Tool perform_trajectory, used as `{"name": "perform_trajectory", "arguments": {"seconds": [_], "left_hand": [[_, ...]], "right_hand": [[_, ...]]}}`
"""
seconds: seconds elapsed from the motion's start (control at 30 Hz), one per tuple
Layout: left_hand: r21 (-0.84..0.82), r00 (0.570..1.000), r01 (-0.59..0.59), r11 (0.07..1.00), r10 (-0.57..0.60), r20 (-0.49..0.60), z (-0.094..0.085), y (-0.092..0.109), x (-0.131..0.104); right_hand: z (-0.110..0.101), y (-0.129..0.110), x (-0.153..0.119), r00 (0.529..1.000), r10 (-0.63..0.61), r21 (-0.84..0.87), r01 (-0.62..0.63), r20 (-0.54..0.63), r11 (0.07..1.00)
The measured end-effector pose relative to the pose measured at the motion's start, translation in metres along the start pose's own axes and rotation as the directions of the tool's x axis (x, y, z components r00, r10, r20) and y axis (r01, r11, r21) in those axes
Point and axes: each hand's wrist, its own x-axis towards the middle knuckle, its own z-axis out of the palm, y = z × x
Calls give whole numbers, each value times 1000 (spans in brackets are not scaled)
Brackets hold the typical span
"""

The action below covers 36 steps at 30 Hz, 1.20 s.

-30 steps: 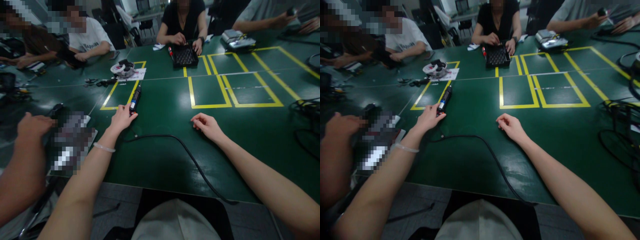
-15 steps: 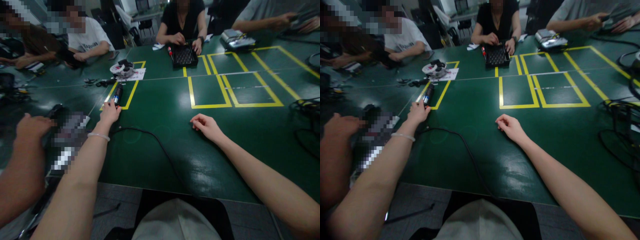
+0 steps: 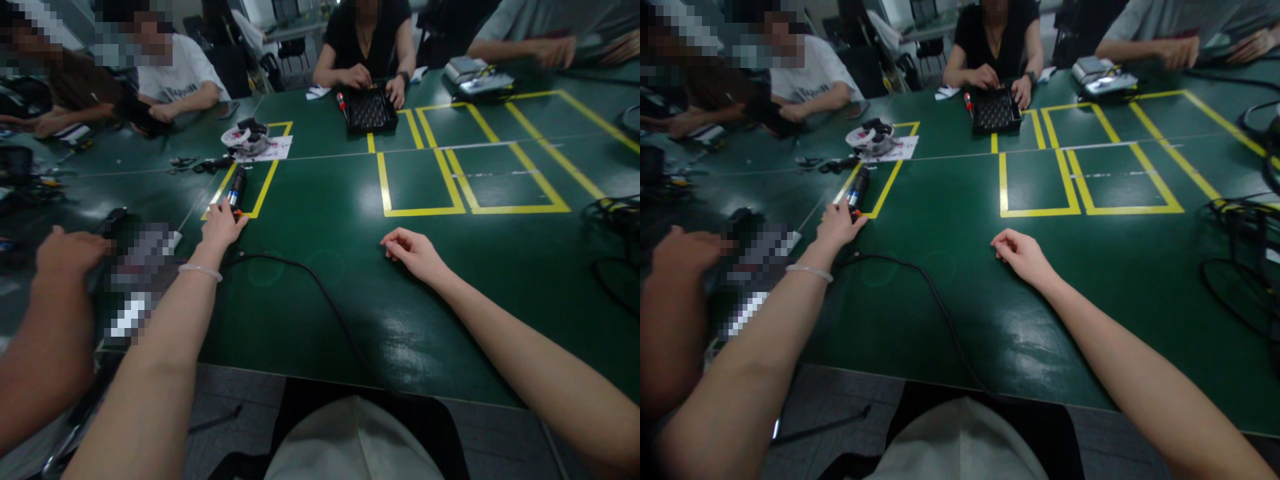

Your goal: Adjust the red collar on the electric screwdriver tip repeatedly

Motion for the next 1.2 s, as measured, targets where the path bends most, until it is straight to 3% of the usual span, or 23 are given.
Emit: {"name": "perform_trajectory", "arguments": {"seconds": [0.2,0.43,0.73,0.93,1.2], "left_hand": [[22,1000,21,1000,-21,-20,-9,11,-13],[-5,998,-34,999,34,-57,-10,30,-41],[35,990,-134,990,135,-28,-22,89,-108],[22,964,-267,964,267,-3,-33,128,-147],[23,901,-434,901,435,-14,-38,171,-183]], "right_hand": [[0,-1,0,1000,-5,-15,6,5,1000],[1,0,0,1000,-12,-3,12,8,1000],[2,1,0,1000,-20,-14,19,-19,1000],[3,-16,-5,989,-130,-216,111,-74,970],[20,-32,-16,961,-252,-359,276,112,892]]}}
